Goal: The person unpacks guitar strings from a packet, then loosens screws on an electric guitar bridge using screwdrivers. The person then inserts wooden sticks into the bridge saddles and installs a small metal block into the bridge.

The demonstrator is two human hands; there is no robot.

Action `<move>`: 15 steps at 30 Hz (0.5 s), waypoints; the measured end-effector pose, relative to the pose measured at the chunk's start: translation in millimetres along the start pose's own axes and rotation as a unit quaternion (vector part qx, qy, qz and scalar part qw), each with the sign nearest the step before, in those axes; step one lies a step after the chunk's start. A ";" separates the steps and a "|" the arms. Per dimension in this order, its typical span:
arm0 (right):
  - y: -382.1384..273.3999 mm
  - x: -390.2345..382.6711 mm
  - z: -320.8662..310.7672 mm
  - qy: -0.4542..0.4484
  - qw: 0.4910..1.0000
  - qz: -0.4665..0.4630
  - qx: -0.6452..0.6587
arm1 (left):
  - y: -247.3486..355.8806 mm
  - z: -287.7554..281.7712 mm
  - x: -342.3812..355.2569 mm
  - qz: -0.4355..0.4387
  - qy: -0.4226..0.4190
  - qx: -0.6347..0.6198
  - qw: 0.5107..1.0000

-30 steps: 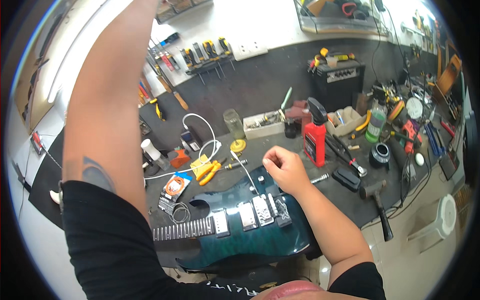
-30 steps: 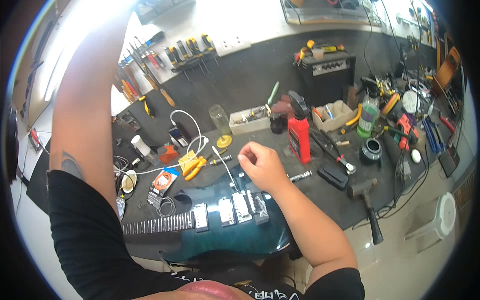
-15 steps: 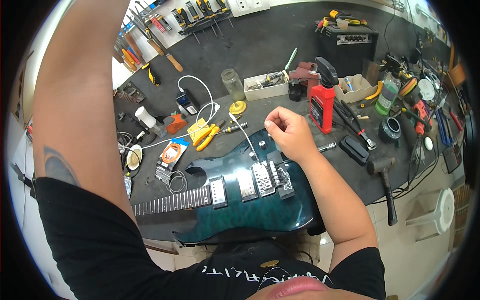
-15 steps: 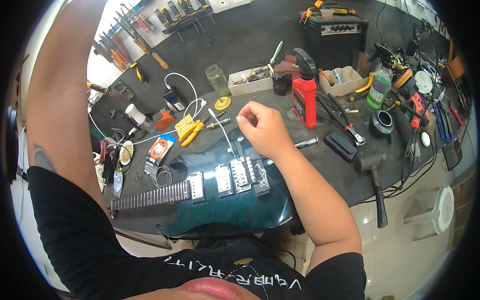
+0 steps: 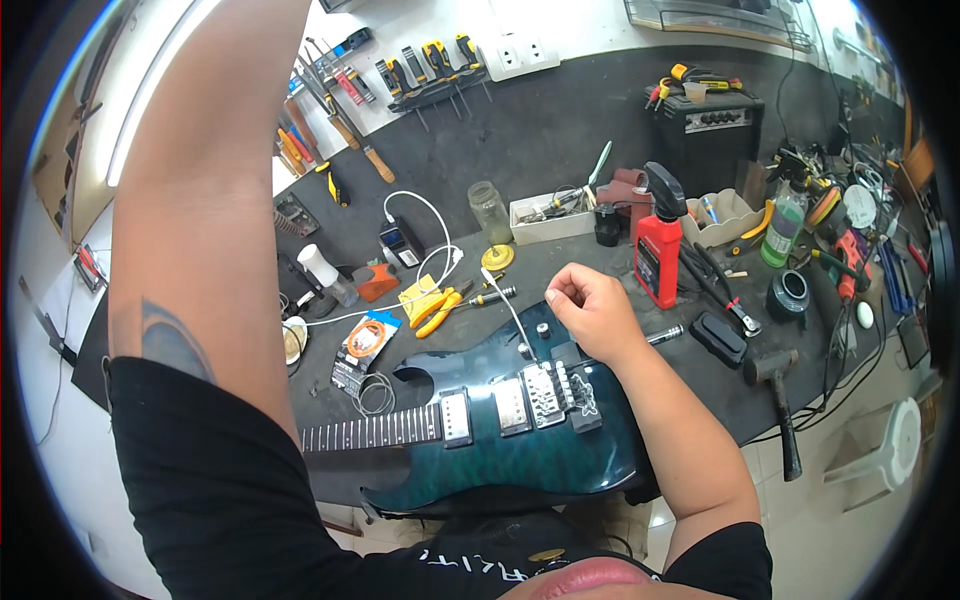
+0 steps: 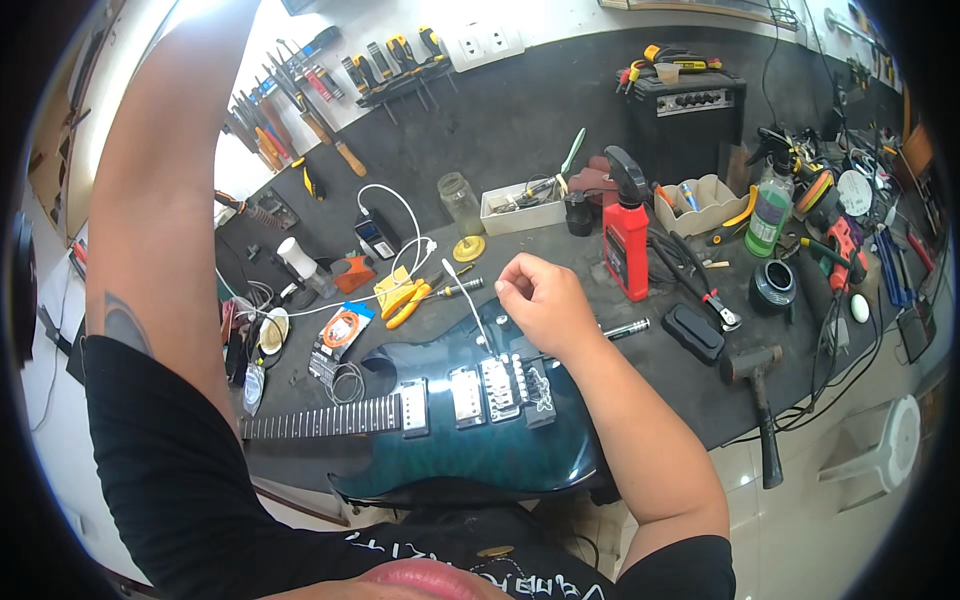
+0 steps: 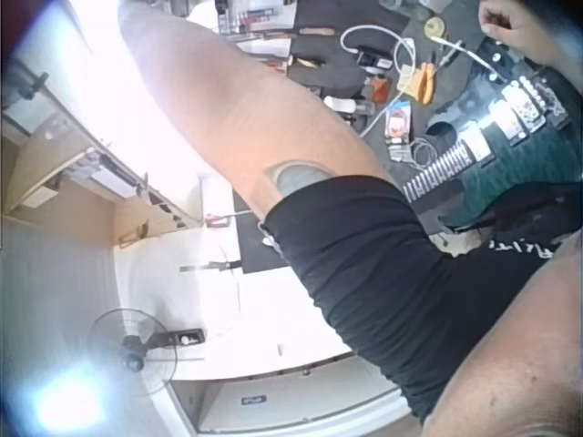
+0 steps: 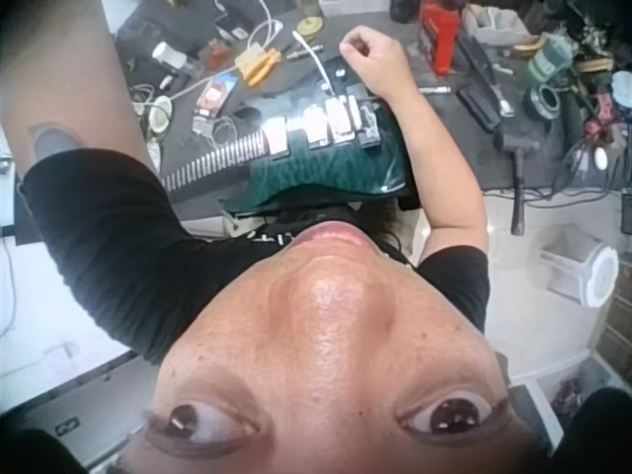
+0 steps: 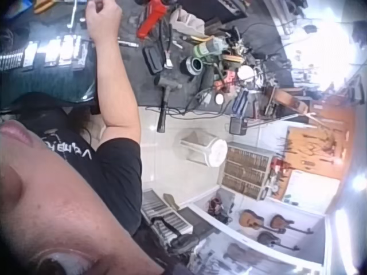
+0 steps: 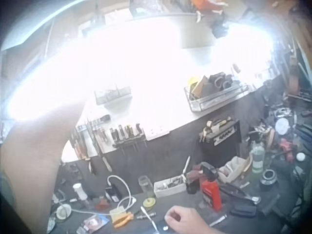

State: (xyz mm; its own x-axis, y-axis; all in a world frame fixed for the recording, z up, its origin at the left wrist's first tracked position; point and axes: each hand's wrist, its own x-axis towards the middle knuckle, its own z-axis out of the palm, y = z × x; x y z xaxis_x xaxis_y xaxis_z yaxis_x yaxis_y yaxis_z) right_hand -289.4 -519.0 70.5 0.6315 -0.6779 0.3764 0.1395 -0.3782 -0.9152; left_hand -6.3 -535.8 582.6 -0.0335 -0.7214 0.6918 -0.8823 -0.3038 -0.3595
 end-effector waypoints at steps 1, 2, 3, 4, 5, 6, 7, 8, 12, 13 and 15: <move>0.1 0.4 0.4 0.003 1.000 -0.006 0.003 | 0.8 0.3 0.5 -0.001 0.001 0.001 1.000; 0.0 0.5 0.3 0.007 1.000 -0.012 0.005 | 1.8 -0.2 1.2 0.000 0.001 -0.001 1.000; -0.4 0.0 -0.4 0.009 1.000 -0.012 0.007 | 3.9 -1.8 2.0 0.000 0.002 -0.002 1.000; -1.0 -1.0 -1.6 0.007 1.000 -0.011 0.003 | 7.1 -3.2 3.5 0.002 0.005 -0.003 1.000; -1.2 -2.3 -2.8 0.006 1.000 -0.010 -0.001 | 10.9 -4.8 5.4 0.004 0.006 -0.003 1.000; -0.2 -0.5 -0.5 0.004 1.000 -0.009 -0.001 | 6.9 -3.6 2.9 0.001 0.009 -0.003 1.000; 1.6 1.4 1.9 -0.004 1.000 -0.014 -0.003 | 3.5 -2.9 1.2 -0.002 0.010 -0.004 1.000; 2.7 3.1 4.1 -0.012 1.000 -0.019 -0.005 | -0.7 -2.9 -0.8 -0.006 0.012 -0.005 1.000; -0.3 0.0 0.9 -0.008 1.000 -0.015 -0.001 | 5.8 -15.5 -0.6 -0.001 0.038 -0.010 0.999; -1.0 -0.1 0.5 -0.008 1.000 -0.014 -0.005 | 6.1 -19.7 -2.0 -0.002 0.048 -0.011 0.999; -1.3 -0.5 -0.2 -0.008 1.000 -0.015 -0.009 | 7.3 -31.3 -6.5 -0.003 0.071 -0.019 0.997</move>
State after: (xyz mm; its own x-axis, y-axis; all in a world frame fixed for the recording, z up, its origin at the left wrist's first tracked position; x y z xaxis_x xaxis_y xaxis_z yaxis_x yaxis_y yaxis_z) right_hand -290.0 -518.3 71.5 0.6398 -0.6558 0.4007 0.1451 -0.4090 -0.9009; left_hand -27.2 -513.8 595.0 -0.0925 -0.6236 0.7763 -0.9000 -0.2812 -0.3331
